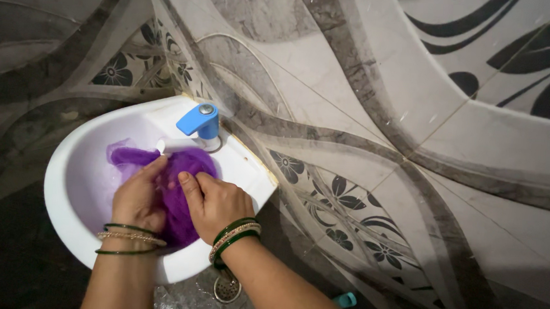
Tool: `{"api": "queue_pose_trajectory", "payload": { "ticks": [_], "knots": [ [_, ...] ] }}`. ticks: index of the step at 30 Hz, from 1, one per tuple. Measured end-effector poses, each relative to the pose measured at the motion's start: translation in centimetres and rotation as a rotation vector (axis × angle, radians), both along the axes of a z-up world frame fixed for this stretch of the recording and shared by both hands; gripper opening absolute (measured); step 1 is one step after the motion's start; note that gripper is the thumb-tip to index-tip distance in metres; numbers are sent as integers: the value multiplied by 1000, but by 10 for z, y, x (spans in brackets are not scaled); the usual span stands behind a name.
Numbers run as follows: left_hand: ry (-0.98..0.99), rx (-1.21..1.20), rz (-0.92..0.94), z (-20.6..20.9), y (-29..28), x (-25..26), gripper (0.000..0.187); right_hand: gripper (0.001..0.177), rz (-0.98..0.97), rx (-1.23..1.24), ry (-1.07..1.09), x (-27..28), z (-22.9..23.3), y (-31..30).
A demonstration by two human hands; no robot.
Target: The person washes a purple mesh loofah in a small sink by hand, turning it over and rubbing it under water from a tap.
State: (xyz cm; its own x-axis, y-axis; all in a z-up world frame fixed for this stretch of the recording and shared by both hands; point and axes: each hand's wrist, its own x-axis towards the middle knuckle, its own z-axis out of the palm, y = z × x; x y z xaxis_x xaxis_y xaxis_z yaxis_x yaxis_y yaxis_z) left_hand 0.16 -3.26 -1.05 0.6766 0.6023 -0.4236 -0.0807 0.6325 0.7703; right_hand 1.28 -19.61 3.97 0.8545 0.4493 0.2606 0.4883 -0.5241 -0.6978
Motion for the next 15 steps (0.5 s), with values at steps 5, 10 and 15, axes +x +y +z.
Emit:
{"api": "queue_pose_trajectory", "payload": {
  "ticks": [5, 10, 15],
  "knots": [
    [-98, -263, -130, -31, 19, 6, 12, 54, 4, 5, 3, 0, 1, -1],
    [-186, -100, -214, -26, 14, 6, 11, 54, -3, -4, -10, -1, 0, -1],
    [-56, -146, -134, 0, -1, 1, 9, 54, -1, -9, -16, 0, -1, 0]
  ]
}}
